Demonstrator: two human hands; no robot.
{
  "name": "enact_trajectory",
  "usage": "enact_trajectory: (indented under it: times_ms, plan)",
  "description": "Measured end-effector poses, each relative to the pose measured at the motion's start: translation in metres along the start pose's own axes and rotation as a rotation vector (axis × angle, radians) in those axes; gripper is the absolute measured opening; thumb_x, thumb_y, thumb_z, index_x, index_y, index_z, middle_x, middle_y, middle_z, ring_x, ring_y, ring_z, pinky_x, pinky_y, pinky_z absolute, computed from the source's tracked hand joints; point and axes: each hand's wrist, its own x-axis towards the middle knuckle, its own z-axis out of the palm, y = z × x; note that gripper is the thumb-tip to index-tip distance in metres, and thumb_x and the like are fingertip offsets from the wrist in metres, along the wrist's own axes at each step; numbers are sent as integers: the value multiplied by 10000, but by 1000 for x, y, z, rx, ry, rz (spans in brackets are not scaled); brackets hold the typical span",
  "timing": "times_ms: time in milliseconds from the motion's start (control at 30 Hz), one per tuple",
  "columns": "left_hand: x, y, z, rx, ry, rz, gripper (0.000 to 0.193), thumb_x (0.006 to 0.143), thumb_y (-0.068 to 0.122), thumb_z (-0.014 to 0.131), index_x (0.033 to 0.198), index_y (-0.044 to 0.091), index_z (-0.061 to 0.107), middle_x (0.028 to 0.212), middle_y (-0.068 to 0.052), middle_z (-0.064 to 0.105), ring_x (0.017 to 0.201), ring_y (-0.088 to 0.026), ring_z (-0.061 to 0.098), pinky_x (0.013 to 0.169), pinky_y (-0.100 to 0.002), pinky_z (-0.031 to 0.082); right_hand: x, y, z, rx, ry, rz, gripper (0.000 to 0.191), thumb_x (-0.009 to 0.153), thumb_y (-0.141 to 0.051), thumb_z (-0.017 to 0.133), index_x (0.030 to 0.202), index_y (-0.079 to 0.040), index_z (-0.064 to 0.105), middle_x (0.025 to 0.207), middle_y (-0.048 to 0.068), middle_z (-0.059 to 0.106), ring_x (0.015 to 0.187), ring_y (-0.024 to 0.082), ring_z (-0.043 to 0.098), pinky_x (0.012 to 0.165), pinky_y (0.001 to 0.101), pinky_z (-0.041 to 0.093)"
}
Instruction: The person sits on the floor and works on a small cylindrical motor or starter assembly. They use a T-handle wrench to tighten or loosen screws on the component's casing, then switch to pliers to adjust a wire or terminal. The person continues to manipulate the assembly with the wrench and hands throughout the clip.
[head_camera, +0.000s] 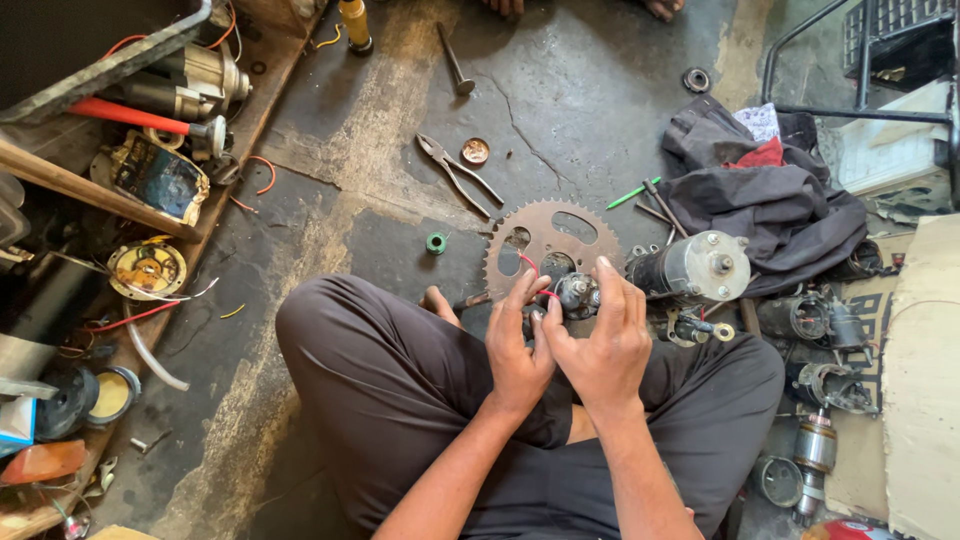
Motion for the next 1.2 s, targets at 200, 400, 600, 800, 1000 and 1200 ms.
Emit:
enact_trajectory:
  times_ms: [200, 400, 600, 800, 1000, 1200]
  plan:
    - [2, -1, 0, 89, 1, 56, 378, 912, 38, 682, 1288, 39, 644, 1234, -143, 705, 1120, -341, 663, 983, -421, 513, -5, 3, 7, -32, 24, 3, 672, 791, -93, 803, 1376, 27, 494, 1116, 216, 634, 1006, 398, 632, 840, 474, 558]
    - [1, -1, 1, 102, -16, 75, 343, 919, 54, 674, 1261, 46, 655, 1279, -128, 715, 1151, -328, 664, 1020, -417, 510, -4, 2, 7, -15, 36, 5, 657, 803, -84, 779, 1381, 47, 495, 1140, 219, 623, 1005, 399, 619, 854, 480, 553]
    - [1, -1, -2, 85, -32, 65, 329, 942, 51, 655, 1270, 36, 658, 1323, -133, 700, 1195, -323, 664, 1049, -414, 508, 1, -5, 3, -25, -5, 10, 646, 791, -147, 761, 1360, 32, 511, 1156, 214, 613, 1021, 403, 615, 860, 477, 551]
    - [3, 1, -3, 111, -53, 97, 419, 898, 80, 708, 1302, 7, 629, 1325, -143, 685, 1211, -332, 648, 1065, -424, 490, 2, -10, 2, -36, -18, 73, 596, 852, -136, 748, 1381, 26, 525, 1182, 204, 612, 1066, 393, 608, 892, 481, 544]
    - [0, 1, -2, 130, -77, 122, 549, 793, 98, 762, 1302, -29, 601, 1347, -167, 642, 1215, -350, 609, 1061, -443, 449, 7, -13, 9, -85, -25, 160, 574, 853, -143, 741, 1373, 4, 547, 1153, 198, 613, 1045, 394, 601, 865, 488, 535]
    - [-6, -13, 4, 204, -80, 150, 424, 851, 92, 736, 1255, -6, 653, 1377, -148, 662, 1234, -335, 621, 1075, -440, 464, 12, -19, 10, -121, -60, 218, 615, 820, -126, 719, 1388, 12, 529, 1173, 200, 603, 1068, 410, 589, 863, 502, 527]
